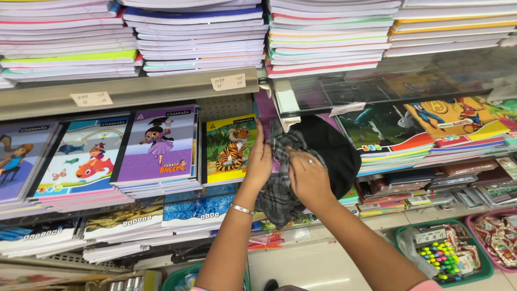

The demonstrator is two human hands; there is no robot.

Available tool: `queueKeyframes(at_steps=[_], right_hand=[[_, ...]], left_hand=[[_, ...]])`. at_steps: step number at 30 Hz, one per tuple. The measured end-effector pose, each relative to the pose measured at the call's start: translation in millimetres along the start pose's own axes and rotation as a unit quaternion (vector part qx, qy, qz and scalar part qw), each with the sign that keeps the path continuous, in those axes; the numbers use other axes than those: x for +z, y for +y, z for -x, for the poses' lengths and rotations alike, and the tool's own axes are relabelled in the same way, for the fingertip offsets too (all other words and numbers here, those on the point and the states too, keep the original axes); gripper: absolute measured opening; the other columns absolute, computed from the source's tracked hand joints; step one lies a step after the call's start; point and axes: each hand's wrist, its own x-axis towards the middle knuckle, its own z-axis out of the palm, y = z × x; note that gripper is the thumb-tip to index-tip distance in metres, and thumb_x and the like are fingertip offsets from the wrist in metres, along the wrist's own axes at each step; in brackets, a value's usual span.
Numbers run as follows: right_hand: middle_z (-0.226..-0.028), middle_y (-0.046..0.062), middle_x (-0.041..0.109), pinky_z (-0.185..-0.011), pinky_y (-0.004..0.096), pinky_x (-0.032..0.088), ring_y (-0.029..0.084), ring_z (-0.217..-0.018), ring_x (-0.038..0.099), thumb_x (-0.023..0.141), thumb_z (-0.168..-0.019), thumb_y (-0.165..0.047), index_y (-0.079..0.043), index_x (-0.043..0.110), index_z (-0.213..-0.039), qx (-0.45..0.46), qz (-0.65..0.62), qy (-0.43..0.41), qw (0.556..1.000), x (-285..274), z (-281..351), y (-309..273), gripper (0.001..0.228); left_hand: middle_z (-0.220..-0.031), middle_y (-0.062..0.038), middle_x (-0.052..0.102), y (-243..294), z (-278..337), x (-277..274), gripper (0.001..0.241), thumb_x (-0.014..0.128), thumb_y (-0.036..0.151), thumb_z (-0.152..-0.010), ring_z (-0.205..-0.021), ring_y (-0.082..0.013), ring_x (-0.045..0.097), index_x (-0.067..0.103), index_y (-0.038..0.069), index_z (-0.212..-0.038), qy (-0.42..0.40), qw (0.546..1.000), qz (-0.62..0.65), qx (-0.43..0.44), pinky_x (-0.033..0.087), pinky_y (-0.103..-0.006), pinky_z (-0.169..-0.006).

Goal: Dusting and wiping down stacks of notebooks on retail store shelves using a cloth.

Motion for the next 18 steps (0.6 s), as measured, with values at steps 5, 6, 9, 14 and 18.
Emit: queueKeyframes(at_steps=[5, 6, 9, 14, 18], right_hand=[[-0.121, 0.016, 0.072, -0.102, 0.042, 0.051, 0.034, -0.111, 0.068, 0.062, -0.087, 0.003, -0.001, 0.065, -0.115, -0.007, -0.077, 0.037, 0.996, -14, 18, -5, 0.028], [-0.117, 0.015, 0.073, -0.1, 0.041, 0.052, 0.033, -0.11, 0.068, 0.062, -0.086, 0.004, -0.002, 0.066, -0.113, 0.016, -0.1, 0.035, 0.994, -15, 22, -2, 0.028], [-0.11, 0.013, 0.075, -0.094, 0.038, 0.053, 0.029, -0.105, 0.069, 0.058, -0.086, 0.007, -0.005, 0.067, -0.113, 0.1, -0.195, -0.006, 0.976, -26, 37, 4, 0.031], [-0.106, 0.004, 0.073, -0.087, 0.029, 0.053, 0.013, -0.098, 0.067, 0.05, -0.095, 0.004, -0.01, 0.062, -0.122, 0.265, -0.516, -0.103, 0.808, -48, 49, -18, 0.033], [-0.104, 0.004, 0.065, -0.081, 0.028, 0.047, 0.012, -0.095, 0.059, 0.054, -0.103, -0.003, -0.013, 0.053, -0.125, 0.365, -0.672, -0.017, 0.645, -40, 47, -40, 0.024]], left_hand=[[-0.152, -0.021, 0.053, 11, 1, 0, 0.072, 0.04, 0.012, -0.102, -0.133, -0.0329, 0.06, 0.014, 0.014, -0.17, -0.013, 0.988, 0.001, -0.152, 0.043, -0.0318, -0.112], [-0.157, -0.022, 0.045, 3, -2, 1, 0.068, 0.042, 0.013, -0.103, -0.14, -0.0337, 0.052, 0.017, 0.01, -0.166, 0.0, 0.995, -0.009, -0.096, 0.039, -0.0338, -0.114], [-0.163, -0.026, 0.037, -5, 0, -4, 0.057, 0.043, 0.015, -0.108, -0.15, -0.0389, 0.038, 0.026, 0.002, -0.161, 0.047, 0.996, -0.076, 0.007, 0.031, -0.0399, -0.12], [-0.155, -0.026, 0.045, 34, 27, -54, 0.049, 0.048, 0.025, -0.11, -0.148, -0.0404, 0.038, 0.045, 0.0, -0.151, 0.07, 0.971, -0.228, -0.028, 0.031, -0.0458, -0.122], [-0.142, -0.017, 0.058, 34, 51, -76, 0.036, 0.056, 0.024, -0.101, -0.137, -0.0361, 0.051, 0.06, 0.004, -0.131, 0.058, 0.895, -0.442, 0.023, 0.041, -0.0459, -0.115]])
